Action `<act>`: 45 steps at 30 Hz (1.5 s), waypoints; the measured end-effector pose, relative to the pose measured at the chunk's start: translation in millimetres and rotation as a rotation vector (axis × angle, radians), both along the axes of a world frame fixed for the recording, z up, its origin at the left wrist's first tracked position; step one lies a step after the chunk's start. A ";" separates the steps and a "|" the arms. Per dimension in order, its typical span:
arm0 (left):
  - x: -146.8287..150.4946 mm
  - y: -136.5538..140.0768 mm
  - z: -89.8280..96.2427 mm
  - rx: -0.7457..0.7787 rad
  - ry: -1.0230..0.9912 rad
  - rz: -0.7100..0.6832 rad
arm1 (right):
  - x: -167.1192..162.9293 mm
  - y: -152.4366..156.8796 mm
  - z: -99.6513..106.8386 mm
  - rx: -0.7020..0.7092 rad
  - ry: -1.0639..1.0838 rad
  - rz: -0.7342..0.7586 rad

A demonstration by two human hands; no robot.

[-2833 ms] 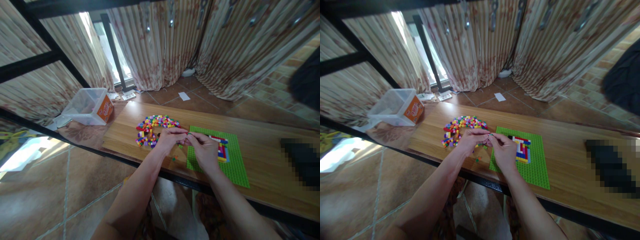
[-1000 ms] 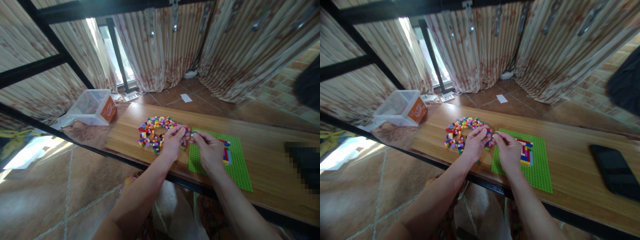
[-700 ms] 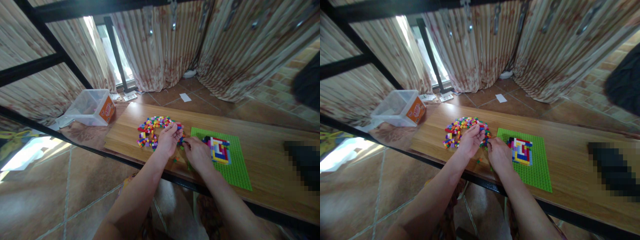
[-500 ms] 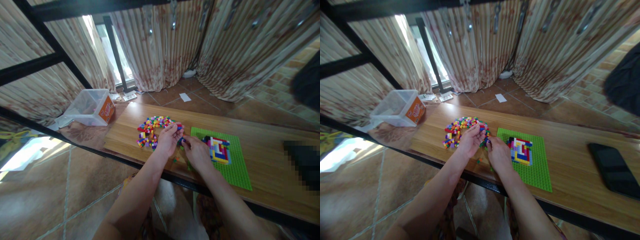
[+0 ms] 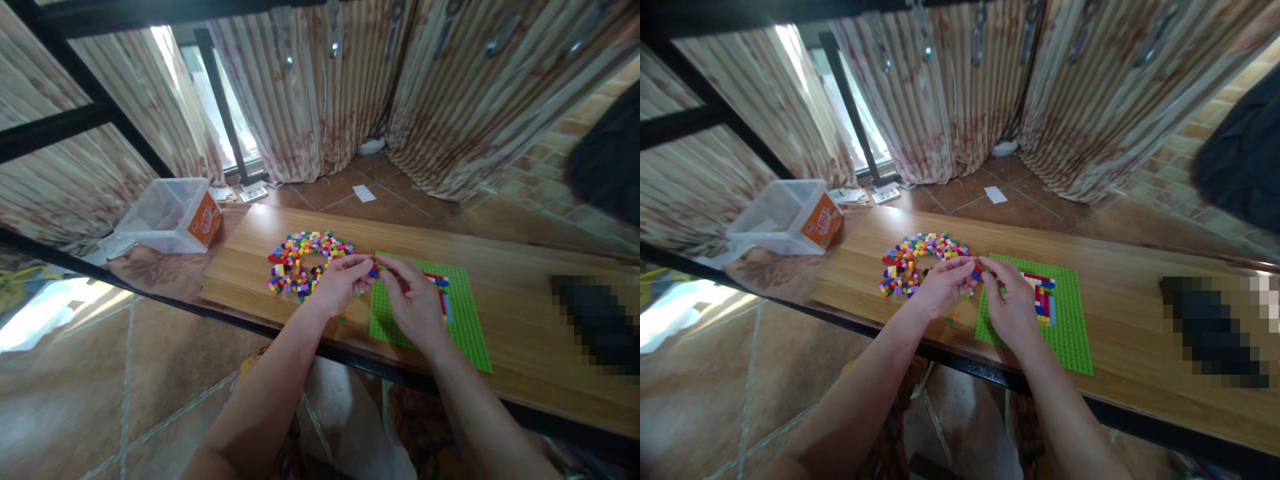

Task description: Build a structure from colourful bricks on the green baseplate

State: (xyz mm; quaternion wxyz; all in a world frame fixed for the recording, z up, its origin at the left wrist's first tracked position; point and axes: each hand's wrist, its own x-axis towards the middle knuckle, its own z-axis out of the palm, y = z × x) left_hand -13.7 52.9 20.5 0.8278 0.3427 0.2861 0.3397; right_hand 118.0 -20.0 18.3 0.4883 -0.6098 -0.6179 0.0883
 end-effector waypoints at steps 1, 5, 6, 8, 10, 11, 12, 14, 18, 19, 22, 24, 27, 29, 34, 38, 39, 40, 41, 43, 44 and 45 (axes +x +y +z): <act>0.3 -0.7 -1.1 0.017 -0.003 -0.043 | 1.5 -1.9 1.8 -0.016 0.014 0.046; 1.8 -3.6 -2.5 0.053 -0.002 -0.132 | 8.8 -9.4 6.1 -0.072 0.120 0.145; 2.5 -4.6 -2.3 0.056 0.006 -0.142 | 11.0 -11.3 6.6 -0.084 0.154 0.149; 4.4 -6.8 -1.6 0.061 0.031 -0.159 | 15.6 -14.9 7.2 -0.120 0.222 0.153; 7.3 -9.4 -1.2 0.067 0.057 -0.167 | 19.8 -18.5 7.5 -0.176 0.283 0.149; 8.9 -10.7 -1.2 0.070 0.066 -0.173 | 21.8 -20.3 7.7 -0.200 0.313 0.142; 10.6 -11.8 -1.2 0.074 0.071 -0.178 | 24.0 -22.0 8.1 -0.220 0.342 0.129; 13.7 -13.3 -1.4 0.085 0.070 -0.186 | 29.6 -25.0 9.3 -0.238 0.400 0.084; 17.9 -12.6 -1.4 0.083 0.073 -0.159 | 51.9 -30.3 11.6 -0.179 0.455 -0.124; 18.5 -11.9 -1.5 0.077 0.074 -0.146 | 59.9 -31.7 11.2 -0.151 0.440 -0.194; 20.7 -10.2 -2.5 0.066 0.091 -0.107 | 83.8 -36.6 6.6 -0.116 0.307 -0.330; 22.7 -10.0 -4.0 0.067 0.124 -0.090 | 94.7 -39.2 1.8 -0.150 0.130 -0.327; 26.2 -11.5 -6.3 0.072 0.184 -0.077 | 98.6 -39.6 -4.4 -0.163 -0.115 -0.257; 28.3 -12.8 -7.3 0.077 0.215 -0.073 | 95.7 -37.7 -7.1 -0.149 -0.211 -0.223; 29.8 -13.5 -6.8 0.087 0.254 -0.072 | 88.3 -31.7 -9.7 -0.145 -0.312 -0.176; 28.3 -12.7 -4.5 0.090 0.276 -0.070 | 86.9 -29.6 -10.2 -0.166 -0.328 -0.131; 28.0 -12.6 -4.0 0.090 0.281 -0.068 | 86.8 -29.3 -10.5 -0.169 -0.320 -0.117; 27.9 -12.6 -3.7 0.090 0.286 -0.065 | 86.8 -28.9 -10.8 -0.169 -0.307 -0.108; 28.1 -12.5 -3.5 0.090 0.291 -0.063 | 86.8 -28.4 -11.3 -0.170 -0.292 -0.109; 28.8 -12.3 -3.6 0.092 0.296 -0.064 | 86.9 -27.4 -12.3 -0.170 -0.267 -0.143; 29.3 -12.2 -3.9 0.095 0.297 -0.066 | 87.0 -26.9 -12.7 -0.169 -0.256 -0.169; 29.8 -12.1 -4.1 0.098 0.298 -0.066 | 87.3 -26.4 -13.0 -0.170 -0.241 -0.197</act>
